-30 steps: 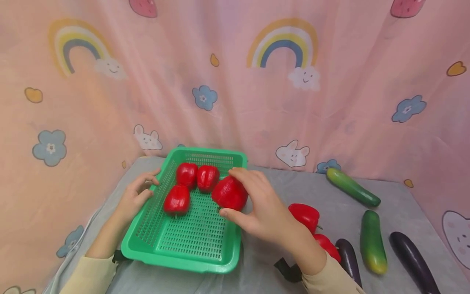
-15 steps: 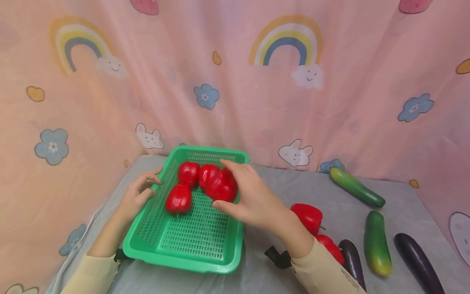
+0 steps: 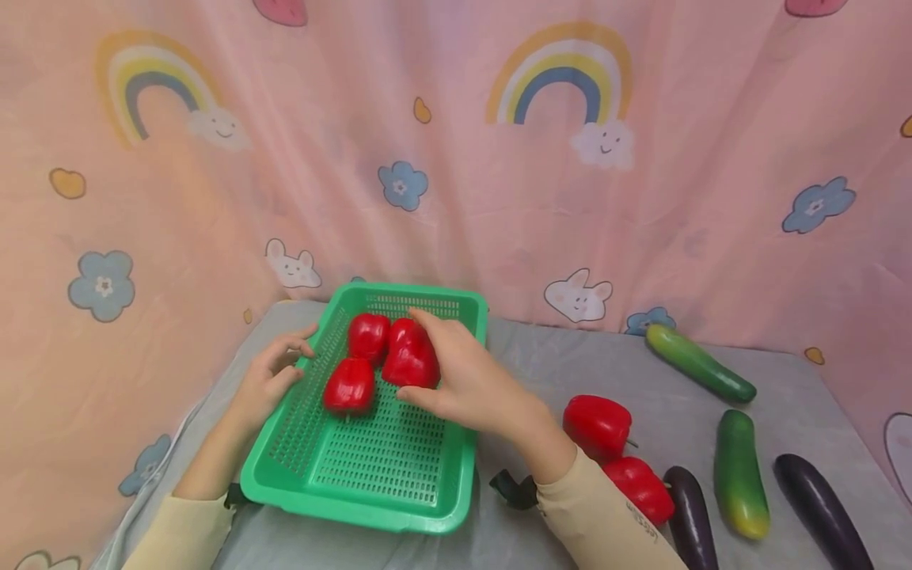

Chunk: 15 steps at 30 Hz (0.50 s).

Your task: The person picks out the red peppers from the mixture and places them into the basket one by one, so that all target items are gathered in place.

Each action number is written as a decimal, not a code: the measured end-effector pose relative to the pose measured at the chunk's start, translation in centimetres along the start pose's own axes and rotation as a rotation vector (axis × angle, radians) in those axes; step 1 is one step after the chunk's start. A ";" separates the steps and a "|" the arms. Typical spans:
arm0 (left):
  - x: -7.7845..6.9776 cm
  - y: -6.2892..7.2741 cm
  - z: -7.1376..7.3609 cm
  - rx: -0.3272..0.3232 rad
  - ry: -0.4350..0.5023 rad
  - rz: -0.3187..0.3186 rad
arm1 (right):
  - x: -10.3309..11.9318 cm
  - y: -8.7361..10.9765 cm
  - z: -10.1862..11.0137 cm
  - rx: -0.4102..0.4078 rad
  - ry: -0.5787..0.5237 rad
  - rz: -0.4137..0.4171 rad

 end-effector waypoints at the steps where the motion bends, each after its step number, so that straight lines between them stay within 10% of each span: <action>1: 0.1 0.0 0.0 -0.001 0.001 -0.001 | -0.1 -0.1 -0.2 0.003 -0.005 0.000; 15: -0.2 0.0 -0.1 -0.007 0.007 -0.040 | -1.1 -1.3 -3.1 0.065 -0.082 0.015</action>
Point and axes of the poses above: each hand's wrist, its own y-axis away from the middle knuckle, its own z-axis out of the back of the hand, x = y × z, the point moved 8 cm from there along -y, towards the middle knuckle, and after that the axes turned 13 degrees about y, right-handed, at the moved point
